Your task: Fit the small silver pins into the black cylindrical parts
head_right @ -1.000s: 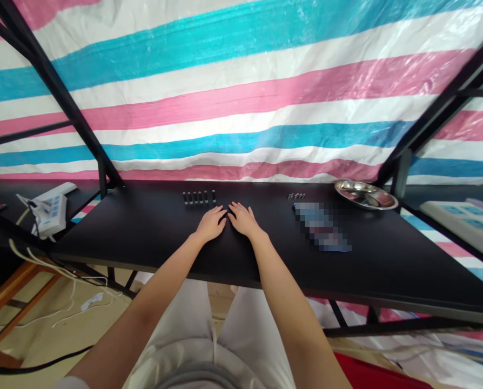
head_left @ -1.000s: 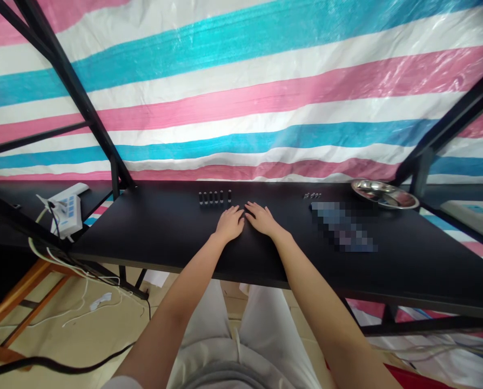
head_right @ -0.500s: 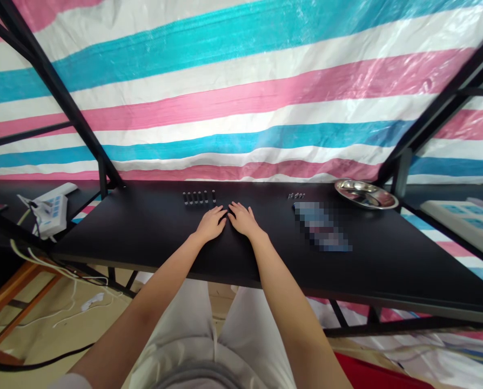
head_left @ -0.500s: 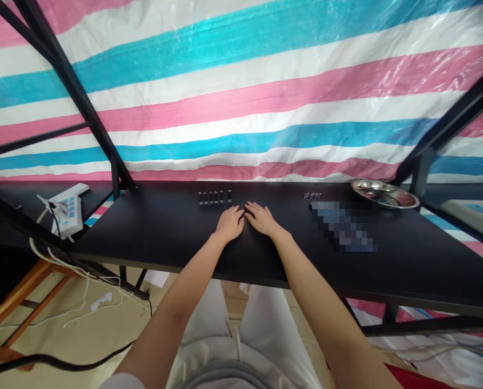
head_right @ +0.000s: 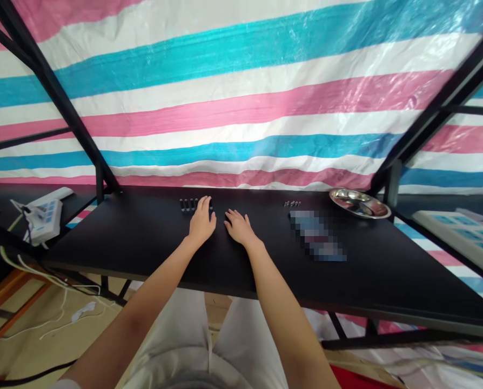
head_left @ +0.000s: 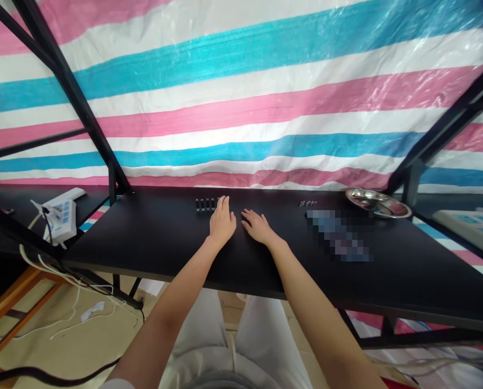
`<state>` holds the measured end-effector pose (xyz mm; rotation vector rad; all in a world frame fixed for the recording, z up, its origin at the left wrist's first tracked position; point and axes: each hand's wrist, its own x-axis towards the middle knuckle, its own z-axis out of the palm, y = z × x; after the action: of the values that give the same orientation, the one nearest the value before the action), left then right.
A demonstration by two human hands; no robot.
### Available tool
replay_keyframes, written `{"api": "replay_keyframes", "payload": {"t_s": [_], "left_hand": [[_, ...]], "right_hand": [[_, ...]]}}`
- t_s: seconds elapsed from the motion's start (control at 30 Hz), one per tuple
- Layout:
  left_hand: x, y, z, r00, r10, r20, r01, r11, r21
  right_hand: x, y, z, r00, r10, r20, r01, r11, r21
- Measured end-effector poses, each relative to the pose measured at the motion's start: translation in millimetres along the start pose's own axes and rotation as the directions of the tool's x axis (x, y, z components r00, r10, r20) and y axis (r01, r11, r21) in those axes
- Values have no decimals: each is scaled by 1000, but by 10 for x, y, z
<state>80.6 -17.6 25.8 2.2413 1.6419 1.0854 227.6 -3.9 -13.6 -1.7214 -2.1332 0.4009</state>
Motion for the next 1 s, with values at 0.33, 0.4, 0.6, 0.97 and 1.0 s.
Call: {"api": "replay_keyframes", "payload": {"t_s": [0.33,0.4,0.6,0.97,1.0], "left_hand": [[397,75,4,943,-250,218,206,957,206],[456,42,58,939,-254,232,197,950,242],[514,-86,168,954,-211,214,176,969,171],[98,-249,205,971,-113,209,210,822,-530],[86,-232,209,967,-141,213,243,765,-597]], "right_hand": [[-11,-12,-7,1000,0,-2,0,1000,16],[-13,-12,-11,1000,-1,1,1,1000,16],[-11,-20,-22,1000,-2,-11,2,1000,18],[13,-57,-62,963,-161,-214,193,971,140],[9,-64,-69,960,-156,-234,203,960,194]]}}
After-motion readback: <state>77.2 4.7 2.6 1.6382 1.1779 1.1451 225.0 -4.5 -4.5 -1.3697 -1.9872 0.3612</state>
